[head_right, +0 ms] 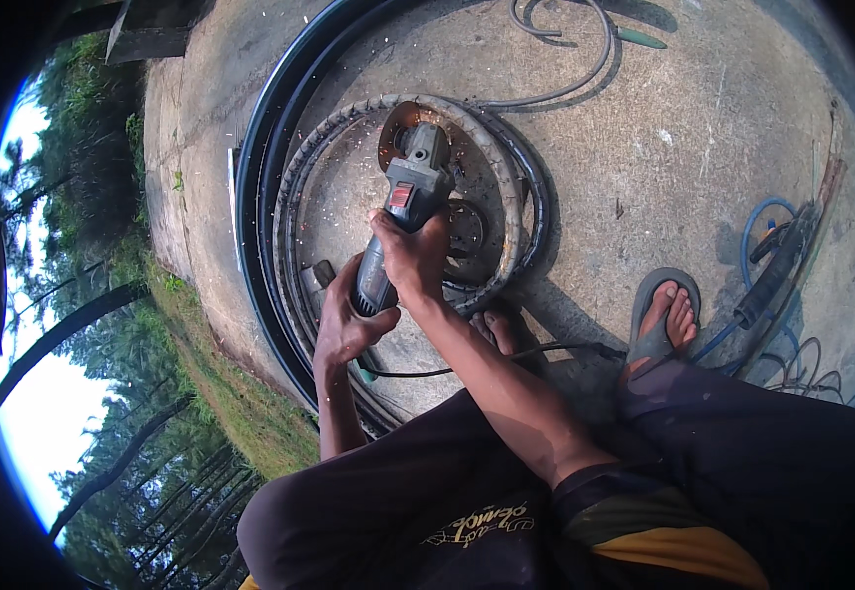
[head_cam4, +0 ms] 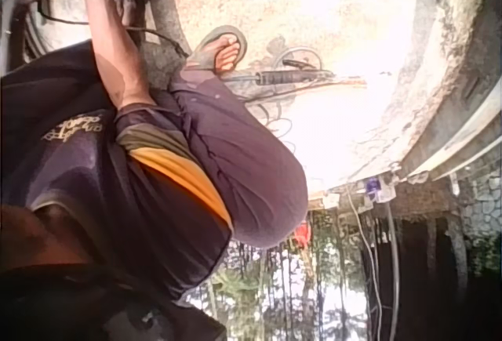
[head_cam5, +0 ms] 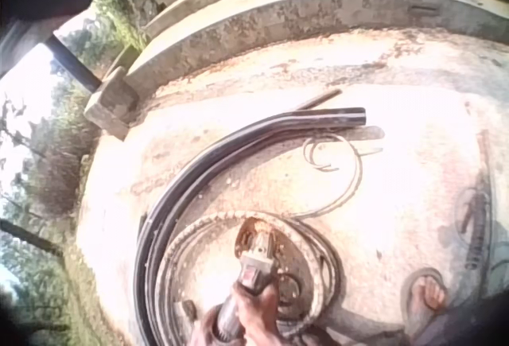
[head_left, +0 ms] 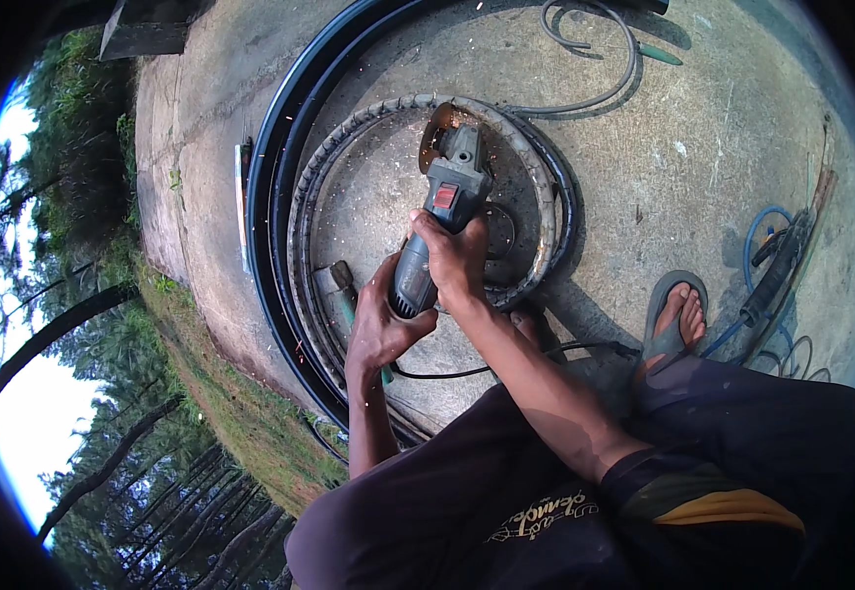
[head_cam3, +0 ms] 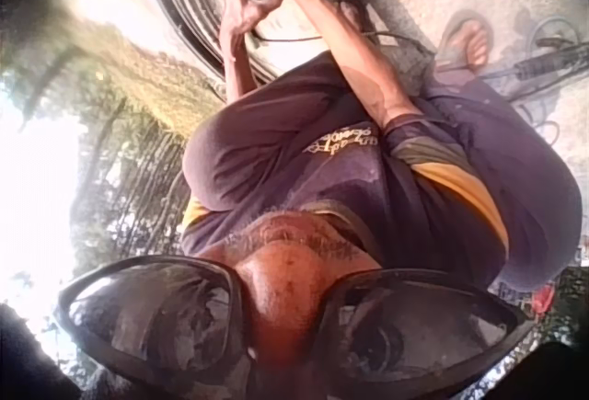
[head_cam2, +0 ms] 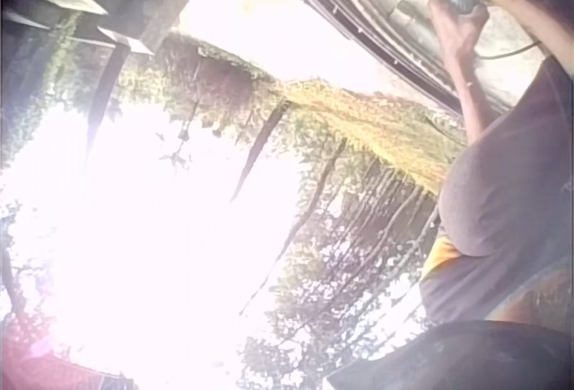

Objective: The person welds metal rings together using a welding tool, shifts the metal pieces by hand, and grinds them with an angle grinder.

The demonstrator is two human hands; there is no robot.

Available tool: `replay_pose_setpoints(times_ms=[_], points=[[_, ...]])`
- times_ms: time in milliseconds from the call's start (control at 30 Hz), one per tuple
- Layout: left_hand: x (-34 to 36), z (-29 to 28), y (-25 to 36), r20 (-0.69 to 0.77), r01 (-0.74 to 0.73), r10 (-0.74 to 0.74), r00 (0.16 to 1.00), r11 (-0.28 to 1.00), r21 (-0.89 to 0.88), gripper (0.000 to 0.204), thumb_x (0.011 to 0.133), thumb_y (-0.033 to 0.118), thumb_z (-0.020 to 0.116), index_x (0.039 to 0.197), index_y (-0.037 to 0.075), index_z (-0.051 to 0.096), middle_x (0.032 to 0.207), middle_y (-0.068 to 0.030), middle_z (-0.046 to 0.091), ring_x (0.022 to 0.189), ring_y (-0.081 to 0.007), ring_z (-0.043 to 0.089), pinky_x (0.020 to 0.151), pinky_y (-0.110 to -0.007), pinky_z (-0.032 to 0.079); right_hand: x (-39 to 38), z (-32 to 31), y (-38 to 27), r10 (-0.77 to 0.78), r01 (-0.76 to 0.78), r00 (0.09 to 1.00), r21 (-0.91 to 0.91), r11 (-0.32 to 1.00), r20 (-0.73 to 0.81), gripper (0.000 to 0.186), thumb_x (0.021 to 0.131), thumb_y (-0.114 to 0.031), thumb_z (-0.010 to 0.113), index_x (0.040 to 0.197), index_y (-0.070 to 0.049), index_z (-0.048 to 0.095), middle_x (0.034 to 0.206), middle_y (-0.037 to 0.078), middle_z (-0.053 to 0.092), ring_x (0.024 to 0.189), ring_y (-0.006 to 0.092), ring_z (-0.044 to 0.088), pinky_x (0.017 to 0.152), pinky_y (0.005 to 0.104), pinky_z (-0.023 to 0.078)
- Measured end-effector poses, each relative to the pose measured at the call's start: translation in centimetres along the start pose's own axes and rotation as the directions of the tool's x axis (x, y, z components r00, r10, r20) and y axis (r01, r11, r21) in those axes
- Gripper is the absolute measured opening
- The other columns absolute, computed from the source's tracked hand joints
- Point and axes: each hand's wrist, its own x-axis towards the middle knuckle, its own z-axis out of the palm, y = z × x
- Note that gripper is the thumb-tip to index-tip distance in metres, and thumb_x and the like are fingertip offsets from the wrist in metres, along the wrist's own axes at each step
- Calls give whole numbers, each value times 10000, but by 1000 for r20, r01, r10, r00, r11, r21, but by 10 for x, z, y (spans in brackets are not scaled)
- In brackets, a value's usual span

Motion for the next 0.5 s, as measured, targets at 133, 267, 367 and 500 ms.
replay_pose_setpoints(times_ms=[133,267,367,500], points=[[0,1,-4,-12,-7,7,1000,999,-35,752,608,152,756,1314,-47,590,1036,-192,698,908,-258,686,846,-380,536,-1,1,-1,28,-28,1000,-10,1000,-2,380,801,-126,827,1058,-11,572,882,53,643,754,146,632,713,333,533],[0,2,-7,-23,-26,25,999,999,-36,748,610,159,759,1308,-48,589,1031,-190,697,908,-261,688,842,-385,536,-1,0,-2,35,-35,999,-17,999,15,402,797,-128,830,1073,-7,565,904,59,646,765,145,633,720,336,535],[0,0,-3,-19,-14,14,1000,1000,-4,752,610,164,760,1310,-47,586,1040,-190,696,916,-261,688,845,-385,536,-1,0,-1,4,-4,1000,-3,1000,-3,428,795,-133,832,1092,-2,553,931,64,648,778,150,635,733,340,537],[2,-2,10,-13,6,-7,1000,1000,-11,760,605,171,762,1313,-43,584,1044,-181,698,919,-251,685,842,-381,535,6,5,-1,-96,92,995,-89,992,-31,371,807,-86,807,1072,-9,559,892,69,654,742,162,651,707,337,546]])
